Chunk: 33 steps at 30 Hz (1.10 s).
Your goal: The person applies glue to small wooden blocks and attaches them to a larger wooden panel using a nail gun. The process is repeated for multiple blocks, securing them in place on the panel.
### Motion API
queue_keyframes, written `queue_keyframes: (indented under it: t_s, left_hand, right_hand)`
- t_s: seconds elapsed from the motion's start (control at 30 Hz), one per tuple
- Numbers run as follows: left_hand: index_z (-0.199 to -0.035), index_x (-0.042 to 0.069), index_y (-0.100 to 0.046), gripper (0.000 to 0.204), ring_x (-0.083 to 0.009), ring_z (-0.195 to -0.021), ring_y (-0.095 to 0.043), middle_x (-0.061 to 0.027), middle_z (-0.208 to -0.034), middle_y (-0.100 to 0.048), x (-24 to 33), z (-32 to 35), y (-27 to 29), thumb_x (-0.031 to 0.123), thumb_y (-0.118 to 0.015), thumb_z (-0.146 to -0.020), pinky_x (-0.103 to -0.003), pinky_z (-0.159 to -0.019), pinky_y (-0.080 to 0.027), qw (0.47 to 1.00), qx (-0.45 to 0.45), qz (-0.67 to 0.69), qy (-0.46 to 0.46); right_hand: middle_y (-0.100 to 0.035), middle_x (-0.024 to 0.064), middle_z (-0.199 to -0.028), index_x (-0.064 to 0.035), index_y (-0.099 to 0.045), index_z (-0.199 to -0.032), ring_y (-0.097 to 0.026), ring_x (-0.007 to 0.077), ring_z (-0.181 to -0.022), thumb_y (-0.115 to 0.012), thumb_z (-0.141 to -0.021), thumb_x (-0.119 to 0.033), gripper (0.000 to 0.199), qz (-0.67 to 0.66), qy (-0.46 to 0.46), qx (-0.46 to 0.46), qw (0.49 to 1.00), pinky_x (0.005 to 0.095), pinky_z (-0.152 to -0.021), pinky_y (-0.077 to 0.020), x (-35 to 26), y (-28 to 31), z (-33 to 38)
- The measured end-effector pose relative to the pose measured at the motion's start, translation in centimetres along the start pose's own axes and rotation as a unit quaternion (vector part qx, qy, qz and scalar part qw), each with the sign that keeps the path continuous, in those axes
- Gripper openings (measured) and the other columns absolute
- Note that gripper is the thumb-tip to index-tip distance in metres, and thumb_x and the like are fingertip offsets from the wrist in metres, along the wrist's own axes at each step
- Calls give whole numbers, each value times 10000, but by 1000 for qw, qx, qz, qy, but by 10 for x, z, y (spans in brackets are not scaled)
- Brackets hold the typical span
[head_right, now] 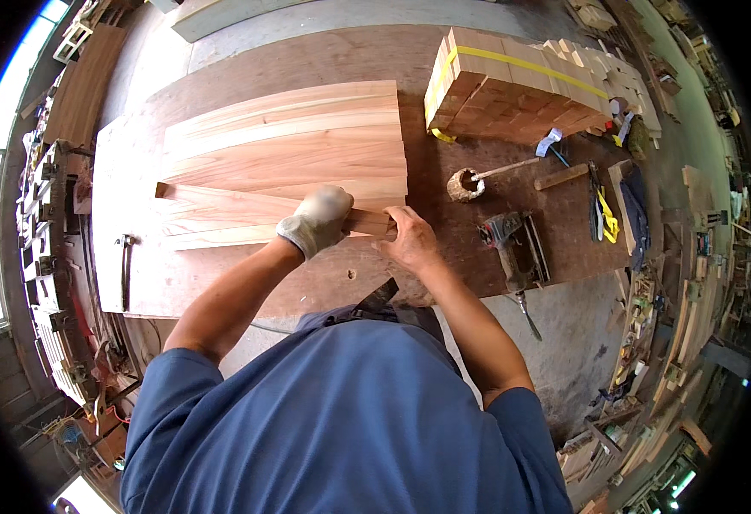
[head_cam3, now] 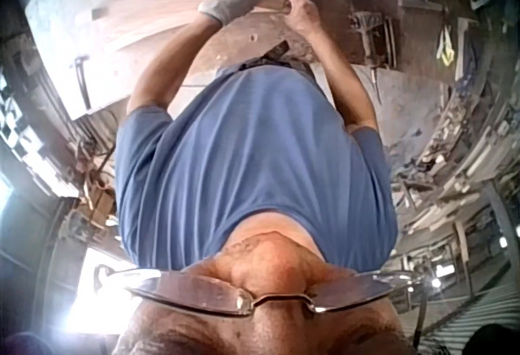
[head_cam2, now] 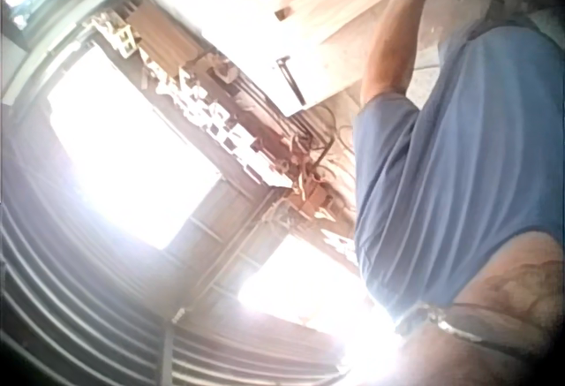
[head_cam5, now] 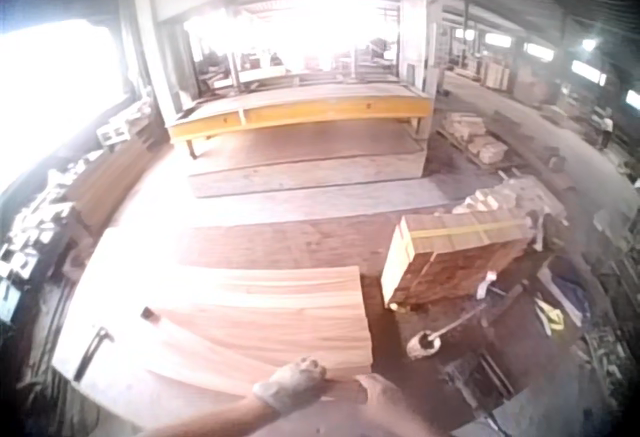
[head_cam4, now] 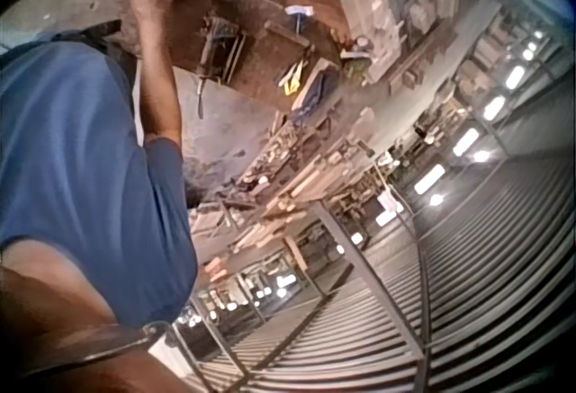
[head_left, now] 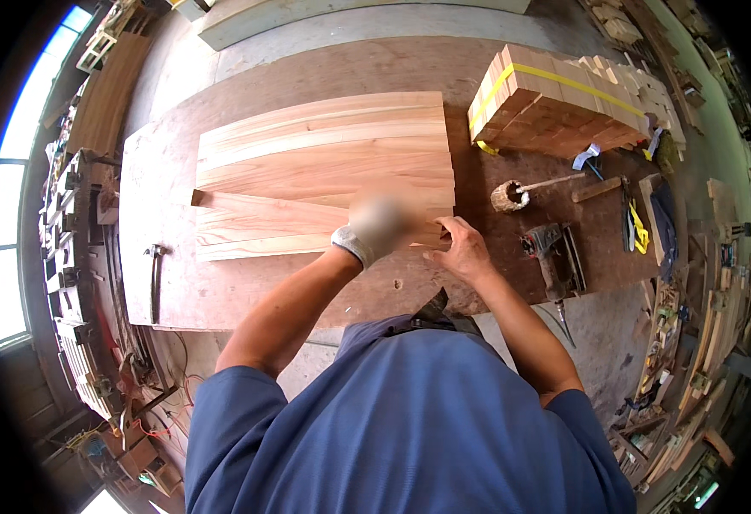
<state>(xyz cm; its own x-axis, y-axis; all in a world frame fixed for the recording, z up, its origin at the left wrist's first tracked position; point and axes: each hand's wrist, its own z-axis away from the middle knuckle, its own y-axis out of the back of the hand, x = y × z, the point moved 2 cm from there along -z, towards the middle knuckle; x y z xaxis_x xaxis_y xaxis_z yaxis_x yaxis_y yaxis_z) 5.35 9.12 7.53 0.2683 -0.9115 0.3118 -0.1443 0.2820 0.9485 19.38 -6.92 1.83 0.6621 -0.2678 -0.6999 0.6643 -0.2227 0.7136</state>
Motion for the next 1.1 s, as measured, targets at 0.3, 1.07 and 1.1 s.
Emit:
queue_keyframes:
  t_s: [0.3, 1.07, 1.1]
  left_hand:
    - [-1004, 34, -664, 241, -376, -994, -664, -186, -1057, -666, 9, -2, 25, 196, -761, -855, -458, -869, -574, 987, -150, 38, 39]
    - [-984, 46, -714, 240, -357, -1019, -693, -166, -1040, -721, -21, 8, -27, 252, -727, -861, -458, -854, -599, 986, -167, -2, 10]
    - [-990, 45, -713, 242, -358, -1021, -691, -167, -1041, -721, -21, 8, -28, 248, -724, -861, -456, -852, -599, 986, -168, -9, 9]
  right_hand:
    - [-677, 184, -1118, -17, -622, -1188, -679, 382, -1044, -878, -736, -192, 548, 51, 44, 5, 998, 453, -871, -567, 5, -10, 0]
    - [-690, 146, -1096, -63, -684, -1143, -672, 342, -1103, -885, -739, -351, 536, 173, 45, -95, 979, 444, -944, -565, -38, -34, -40]
    - [-696, 148, -1091, -61, -685, -1140, -676, 343, -1096, -885, -739, -349, 532, 172, 46, -91, 980, 445, -941, -566, -39, -35, -40]
